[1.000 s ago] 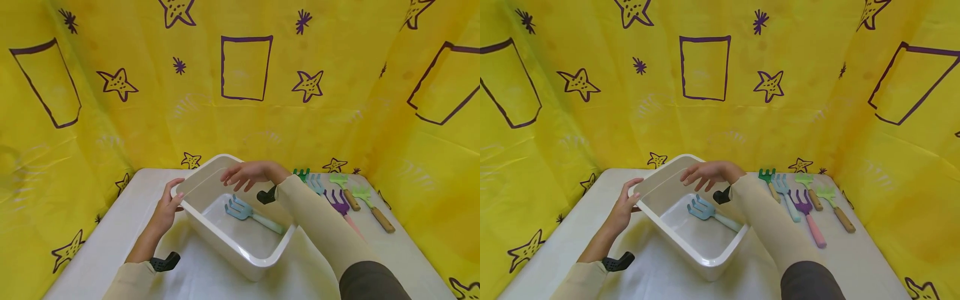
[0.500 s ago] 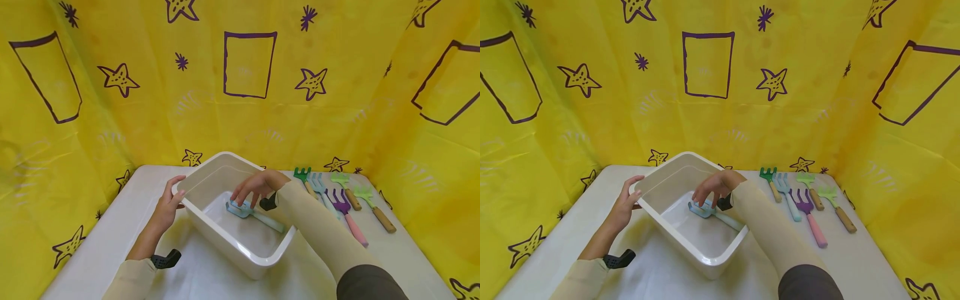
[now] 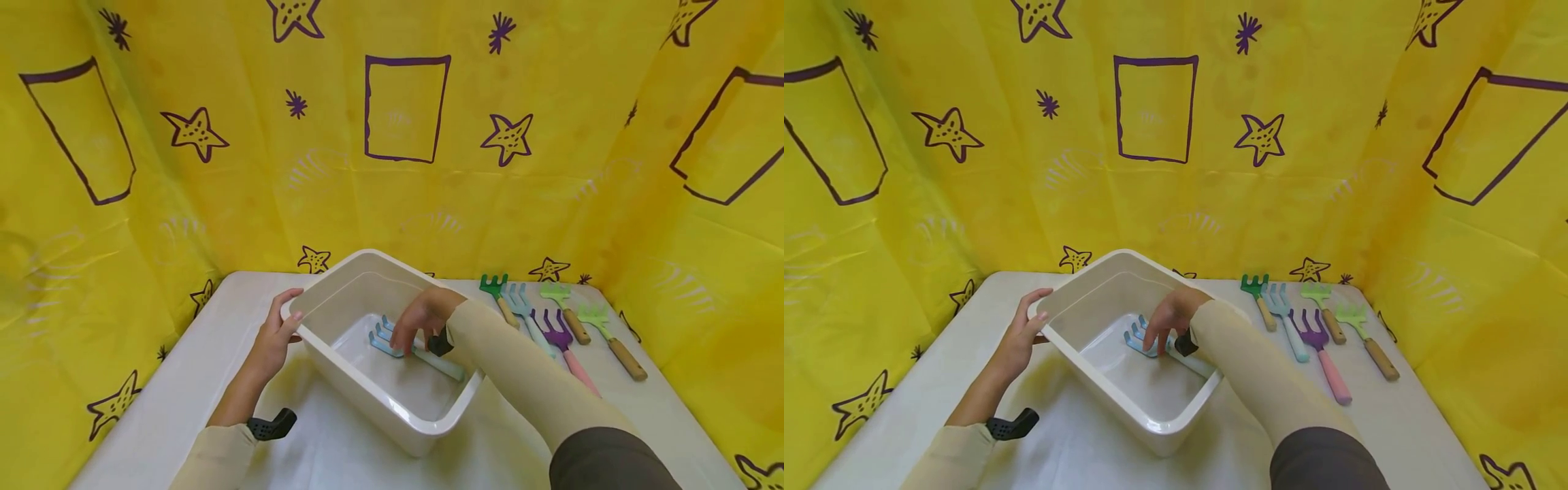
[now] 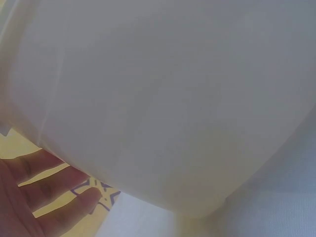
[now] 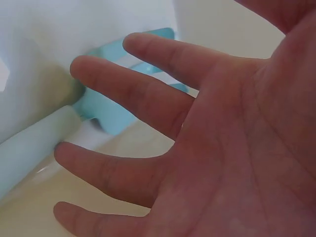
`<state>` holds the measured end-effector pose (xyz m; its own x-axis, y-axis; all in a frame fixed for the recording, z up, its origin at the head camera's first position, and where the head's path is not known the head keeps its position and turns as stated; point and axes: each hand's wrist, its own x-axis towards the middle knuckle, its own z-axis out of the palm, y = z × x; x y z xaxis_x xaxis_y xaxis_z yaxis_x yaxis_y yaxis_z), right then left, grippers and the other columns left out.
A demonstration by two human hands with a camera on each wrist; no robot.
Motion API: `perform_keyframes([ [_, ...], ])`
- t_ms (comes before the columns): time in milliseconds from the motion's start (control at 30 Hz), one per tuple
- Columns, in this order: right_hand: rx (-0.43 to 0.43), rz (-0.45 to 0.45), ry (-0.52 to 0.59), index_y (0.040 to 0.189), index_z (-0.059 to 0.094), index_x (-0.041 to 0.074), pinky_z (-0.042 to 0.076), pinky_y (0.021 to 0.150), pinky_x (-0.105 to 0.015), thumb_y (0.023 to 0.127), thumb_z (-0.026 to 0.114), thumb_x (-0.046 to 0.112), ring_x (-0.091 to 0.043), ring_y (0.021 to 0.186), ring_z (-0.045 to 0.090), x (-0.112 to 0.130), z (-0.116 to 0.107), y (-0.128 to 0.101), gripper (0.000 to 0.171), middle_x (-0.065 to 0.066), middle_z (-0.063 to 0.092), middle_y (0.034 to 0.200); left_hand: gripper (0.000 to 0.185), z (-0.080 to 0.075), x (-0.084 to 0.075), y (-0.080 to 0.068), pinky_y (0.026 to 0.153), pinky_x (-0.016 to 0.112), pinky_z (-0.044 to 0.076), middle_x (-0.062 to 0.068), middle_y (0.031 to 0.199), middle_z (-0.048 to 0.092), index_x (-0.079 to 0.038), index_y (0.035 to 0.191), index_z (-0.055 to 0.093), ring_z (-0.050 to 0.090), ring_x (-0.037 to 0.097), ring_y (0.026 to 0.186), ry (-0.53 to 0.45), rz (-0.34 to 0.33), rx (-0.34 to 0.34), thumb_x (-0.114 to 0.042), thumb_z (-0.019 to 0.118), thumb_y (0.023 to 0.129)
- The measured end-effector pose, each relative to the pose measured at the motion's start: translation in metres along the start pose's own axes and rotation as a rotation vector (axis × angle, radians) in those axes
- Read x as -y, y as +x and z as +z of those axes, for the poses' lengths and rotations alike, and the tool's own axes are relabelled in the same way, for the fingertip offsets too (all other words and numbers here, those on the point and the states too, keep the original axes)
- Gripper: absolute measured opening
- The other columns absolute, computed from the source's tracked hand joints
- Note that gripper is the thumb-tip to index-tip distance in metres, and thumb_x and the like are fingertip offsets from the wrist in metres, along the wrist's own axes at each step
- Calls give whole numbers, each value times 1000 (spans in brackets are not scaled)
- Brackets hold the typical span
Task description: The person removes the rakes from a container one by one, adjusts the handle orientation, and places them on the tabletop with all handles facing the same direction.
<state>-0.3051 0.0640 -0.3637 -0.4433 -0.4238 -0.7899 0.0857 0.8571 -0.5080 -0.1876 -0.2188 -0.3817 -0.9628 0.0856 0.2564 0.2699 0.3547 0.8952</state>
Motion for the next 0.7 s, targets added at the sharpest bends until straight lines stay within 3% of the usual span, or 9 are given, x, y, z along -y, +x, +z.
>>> perform_keyframes([
  [200, 111, 46, -46, 125, 64, 14, 36, 103, -55, 86, 69, 31, -42, 115, 51, 1, 4, 12, 44, -9, 59, 125, 45, 0, 1, 0, 87, 56, 48, 28, 135, 45, -6, 145, 27, 52, 47, 109, 13, -4, -3, -17, 39, 103],
  [367, 233, -30, -57, 137, 52, 14, 25, 111, -54, 90, 62, 23, -37, 122, 47, 2, 8, 18, 49, -6, 54, 132, 46, 0, 3, 1, 87, 61, 47, 28, 135, 45, -5, 145, 28, 52, 47, 108, 0, 8, -2, -17, 40, 103],
  [600, 264, -37, -50, 130, 60, 17, 34, 108, -47, 86, 66, 20, -35, 113, 55, 4, 15, 24, 45, -3, 54, 126, 47, 1, 38, 9, 84, 45, 50, 20, 139, 45, -17, 147, 28, 54, 41, 110, 12, 4, -14, -27, 42, 103],
  [700, 253, -24, -34, 126, 63, 18, 38, 106, -47, 85, 67, 18, -36, 110, 57, 5, 19, 24, 41, -6, 57, 123, 47, 0, 43, 10, 84, 48, 50, 18, 139, 45, -20, 147, 28, 53, 42, 110, 7, 15, -19, -30, 43, 103],
])
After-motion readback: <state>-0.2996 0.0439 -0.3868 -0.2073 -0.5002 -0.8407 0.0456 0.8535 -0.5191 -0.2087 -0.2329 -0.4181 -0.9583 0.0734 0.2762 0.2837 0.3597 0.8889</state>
